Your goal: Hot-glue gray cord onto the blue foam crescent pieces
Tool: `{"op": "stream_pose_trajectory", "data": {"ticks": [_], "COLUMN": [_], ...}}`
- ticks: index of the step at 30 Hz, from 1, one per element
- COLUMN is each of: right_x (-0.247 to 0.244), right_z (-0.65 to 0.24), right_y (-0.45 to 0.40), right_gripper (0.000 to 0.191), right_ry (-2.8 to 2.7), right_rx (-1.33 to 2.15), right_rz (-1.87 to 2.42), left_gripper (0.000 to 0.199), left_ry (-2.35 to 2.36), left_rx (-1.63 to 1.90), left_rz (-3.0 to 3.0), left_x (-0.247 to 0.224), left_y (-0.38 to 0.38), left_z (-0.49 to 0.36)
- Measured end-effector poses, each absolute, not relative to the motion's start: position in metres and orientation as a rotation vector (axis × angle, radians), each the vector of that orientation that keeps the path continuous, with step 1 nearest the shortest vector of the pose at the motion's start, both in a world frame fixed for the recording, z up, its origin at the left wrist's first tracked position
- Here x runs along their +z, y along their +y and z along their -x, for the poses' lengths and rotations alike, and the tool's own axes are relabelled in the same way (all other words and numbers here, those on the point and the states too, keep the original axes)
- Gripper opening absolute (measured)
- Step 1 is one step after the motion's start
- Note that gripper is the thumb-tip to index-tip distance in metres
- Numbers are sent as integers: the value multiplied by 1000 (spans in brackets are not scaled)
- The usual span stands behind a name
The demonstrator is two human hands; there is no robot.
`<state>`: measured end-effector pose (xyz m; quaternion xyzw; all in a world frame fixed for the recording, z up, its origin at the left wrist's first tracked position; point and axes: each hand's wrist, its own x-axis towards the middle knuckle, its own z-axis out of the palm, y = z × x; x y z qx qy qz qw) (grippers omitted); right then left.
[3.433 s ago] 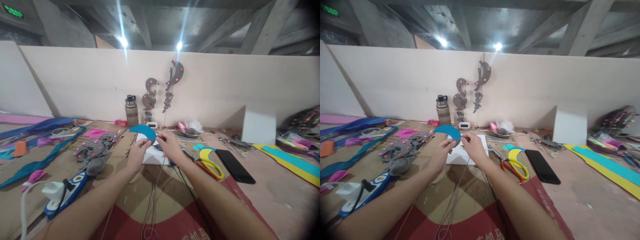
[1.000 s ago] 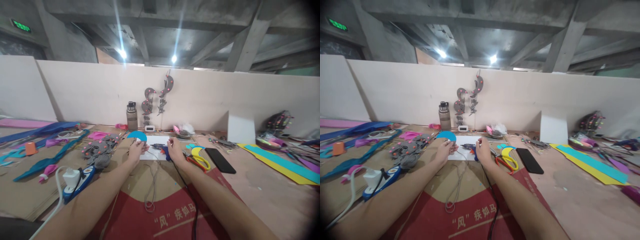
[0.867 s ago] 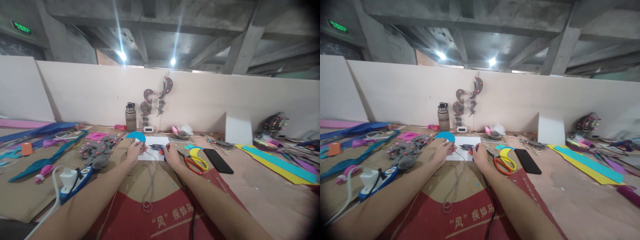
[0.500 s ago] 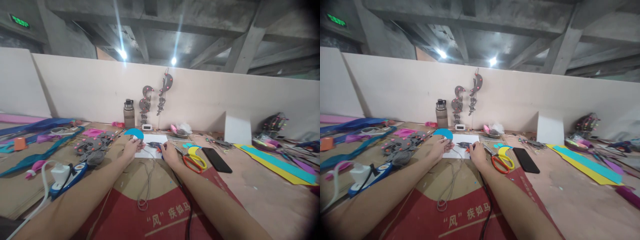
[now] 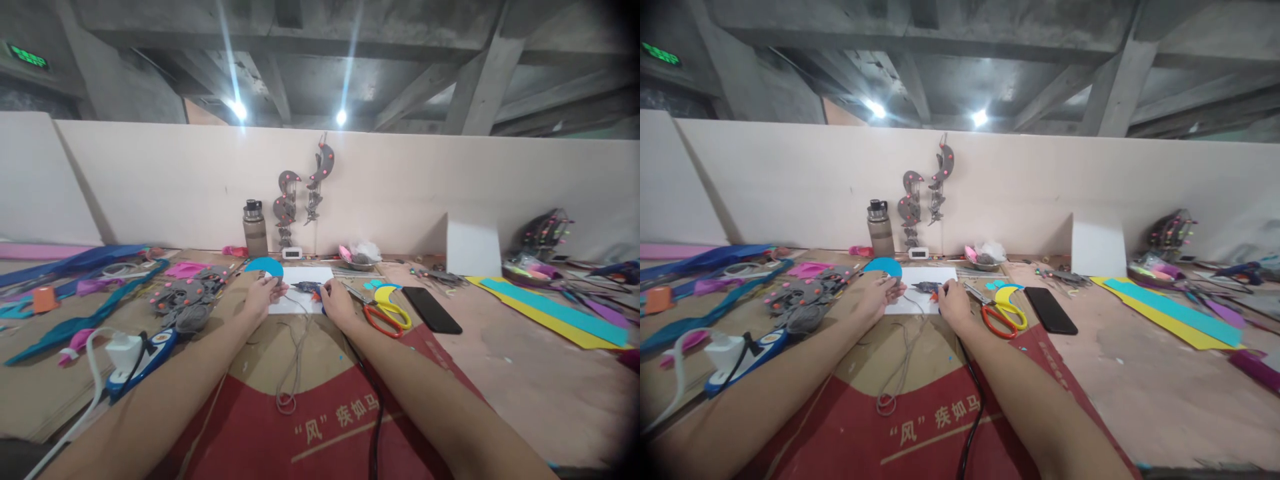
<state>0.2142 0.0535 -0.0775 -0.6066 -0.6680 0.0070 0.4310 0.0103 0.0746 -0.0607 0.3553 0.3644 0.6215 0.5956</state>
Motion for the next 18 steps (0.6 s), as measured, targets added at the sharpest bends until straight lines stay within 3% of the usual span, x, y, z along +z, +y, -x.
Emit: {"op": "stream_pose_trajectory", "data": {"ticks": [9, 18], "right_x": [-60, -54], "right_z": [-208, -192], "right_y": [33, 18], "right_gripper": [18, 24], "right_ry": [-1640, -1930], "right_rx": [-104, 22], "right_rz": [1452, 985], "left_gripper": [4, 5], "left_ry": [796, 779], "left_rx": [1362, 1245], "left_rz": [-687, -644], "left_x": [-49, -51], "left_y": [68, 57], "left_z": [-15, -28]}}
